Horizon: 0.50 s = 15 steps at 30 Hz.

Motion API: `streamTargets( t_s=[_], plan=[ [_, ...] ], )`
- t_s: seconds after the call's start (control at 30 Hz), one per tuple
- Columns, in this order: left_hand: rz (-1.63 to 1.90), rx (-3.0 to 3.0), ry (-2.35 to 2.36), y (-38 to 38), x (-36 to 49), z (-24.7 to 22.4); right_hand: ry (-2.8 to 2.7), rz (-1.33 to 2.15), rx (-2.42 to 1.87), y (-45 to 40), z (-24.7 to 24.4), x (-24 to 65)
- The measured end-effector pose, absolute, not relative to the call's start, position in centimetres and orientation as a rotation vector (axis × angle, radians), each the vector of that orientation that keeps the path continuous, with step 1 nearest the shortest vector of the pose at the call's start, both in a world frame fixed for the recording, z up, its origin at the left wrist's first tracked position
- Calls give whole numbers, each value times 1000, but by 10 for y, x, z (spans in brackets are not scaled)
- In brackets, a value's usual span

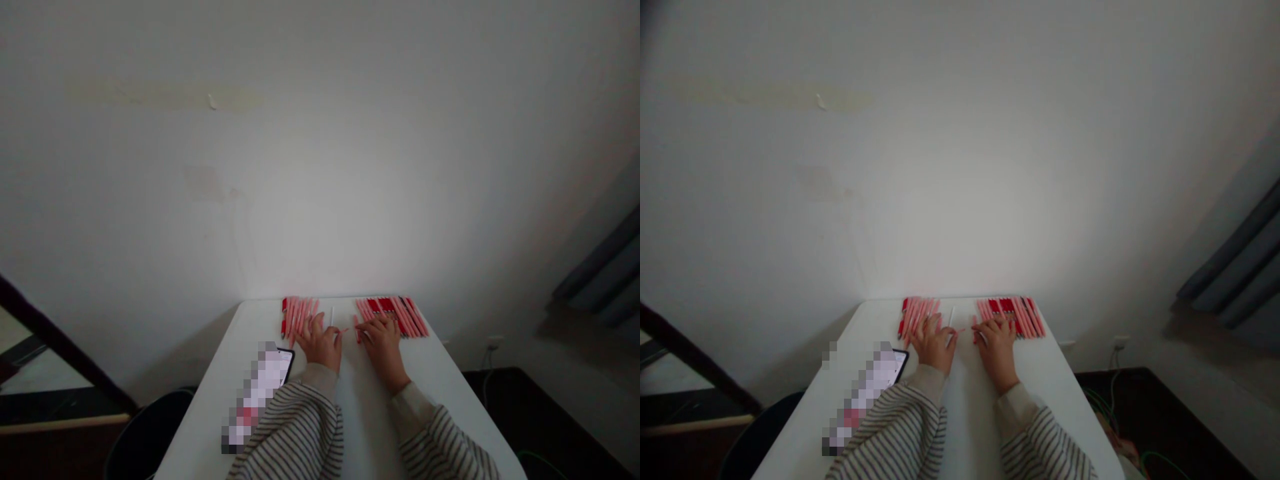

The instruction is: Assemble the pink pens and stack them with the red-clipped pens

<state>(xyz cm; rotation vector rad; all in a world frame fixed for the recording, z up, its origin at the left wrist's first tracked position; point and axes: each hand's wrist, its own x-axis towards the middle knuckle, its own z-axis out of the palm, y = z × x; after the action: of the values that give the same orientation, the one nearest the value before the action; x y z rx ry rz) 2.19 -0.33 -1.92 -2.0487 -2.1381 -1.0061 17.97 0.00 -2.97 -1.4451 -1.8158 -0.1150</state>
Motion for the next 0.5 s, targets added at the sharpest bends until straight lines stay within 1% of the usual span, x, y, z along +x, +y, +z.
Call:
streamTargets(
  t_s=[0.2,0.5],
  plan=[
    [-1163,-2046,-2139,-4,22,-18,-1829,-89,-1427,-1,-28,178],
    [-1175,-2085,-2088,-4,22,-19,-1838,-84,-1403,2,-33,179]
  ],
)
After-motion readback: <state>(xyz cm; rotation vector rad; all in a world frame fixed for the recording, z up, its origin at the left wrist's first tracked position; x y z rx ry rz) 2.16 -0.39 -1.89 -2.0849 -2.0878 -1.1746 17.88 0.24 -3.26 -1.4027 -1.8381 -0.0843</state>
